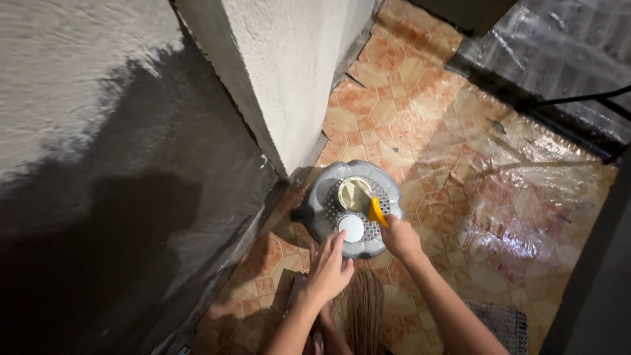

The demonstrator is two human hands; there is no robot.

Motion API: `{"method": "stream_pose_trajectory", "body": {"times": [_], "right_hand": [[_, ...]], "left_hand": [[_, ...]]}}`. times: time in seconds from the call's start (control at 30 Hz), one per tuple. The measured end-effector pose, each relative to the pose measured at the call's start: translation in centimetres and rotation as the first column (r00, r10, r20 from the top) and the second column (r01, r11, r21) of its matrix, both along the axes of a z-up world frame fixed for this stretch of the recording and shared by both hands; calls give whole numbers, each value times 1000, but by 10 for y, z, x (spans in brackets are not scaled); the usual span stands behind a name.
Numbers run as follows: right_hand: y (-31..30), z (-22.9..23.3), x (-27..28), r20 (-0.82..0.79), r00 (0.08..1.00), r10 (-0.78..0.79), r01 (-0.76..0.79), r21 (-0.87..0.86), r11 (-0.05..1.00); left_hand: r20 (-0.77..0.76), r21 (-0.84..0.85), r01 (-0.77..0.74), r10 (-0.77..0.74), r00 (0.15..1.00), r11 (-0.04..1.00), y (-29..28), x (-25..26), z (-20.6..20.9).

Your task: The person paints a textured wall white using a yellow-handled brush. They repeatedly dip the brush into a small container on a stool and apply paint in vertical strokes along a corner edge, gradually covering the dark surface.

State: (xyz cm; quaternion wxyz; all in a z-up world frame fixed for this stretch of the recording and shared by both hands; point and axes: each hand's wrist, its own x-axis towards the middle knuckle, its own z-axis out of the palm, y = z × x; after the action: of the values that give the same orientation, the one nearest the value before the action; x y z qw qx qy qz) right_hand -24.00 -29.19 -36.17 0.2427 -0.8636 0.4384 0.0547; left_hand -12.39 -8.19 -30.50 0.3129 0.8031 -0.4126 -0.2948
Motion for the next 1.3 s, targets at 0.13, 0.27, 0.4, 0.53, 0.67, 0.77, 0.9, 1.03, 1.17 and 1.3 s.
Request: {"method": "stream_pose_trajectory", "body": {"times": [0.13, 0.27, 0.4, 0.53, 0.67, 0.77, 0.9, 1.03, 1.17, 1.3], "right_hand": [[-7, 23, 28, -167, 983, 80, -91, -60, 994], [2, 20, 56, -384, 899, 209, -295, -180, 938], [10, 1, 70, -502, 823, 266, -434, -252, 865], [8, -12, 77, -488, 826, 282, -444, -257, 858], [4, -16, 76, -492, 812, 314, -475, -244, 845], [-1, -19, 73, -483, 814, 324, -480, -244, 842], [-3, -16, 66, -468, 819, 334, -484, -248, 839], [-6, -14, 62, -468, 806, 362, -521, -270, 810], [0, -5, 46, -414, 838, 356, -497, -307, 812], [7, 31, 19, -284, 919, 274, -359, -309, 881]], "left_hand": [[-50, 38, -24, 26, 998, 999, 8, -1, 1], [-72, 93, -26, 32, 997, 995, 9, 7, 5], [-150, 88, -40, 53, 987, 995, 15, 8, -3], [-160, 9, -82, 82, 984, 997, 25, 1, -14], [-74, 140, -34, 45, 996, 990, 29, -2, -1], [-76, 163, -12, 25, 997, 987, 29, -4, 3], [-54, 171, 21, -12, 998, 985, 28, -7, 2], [-46, 201, 46, -37, 998, 979, 25, -9, 7], [-60, 193, 41, -30, 998, 980, 30, -12, 6], [-86, 245, 49, -29, 996, 968, 33, -17, 0]]}}
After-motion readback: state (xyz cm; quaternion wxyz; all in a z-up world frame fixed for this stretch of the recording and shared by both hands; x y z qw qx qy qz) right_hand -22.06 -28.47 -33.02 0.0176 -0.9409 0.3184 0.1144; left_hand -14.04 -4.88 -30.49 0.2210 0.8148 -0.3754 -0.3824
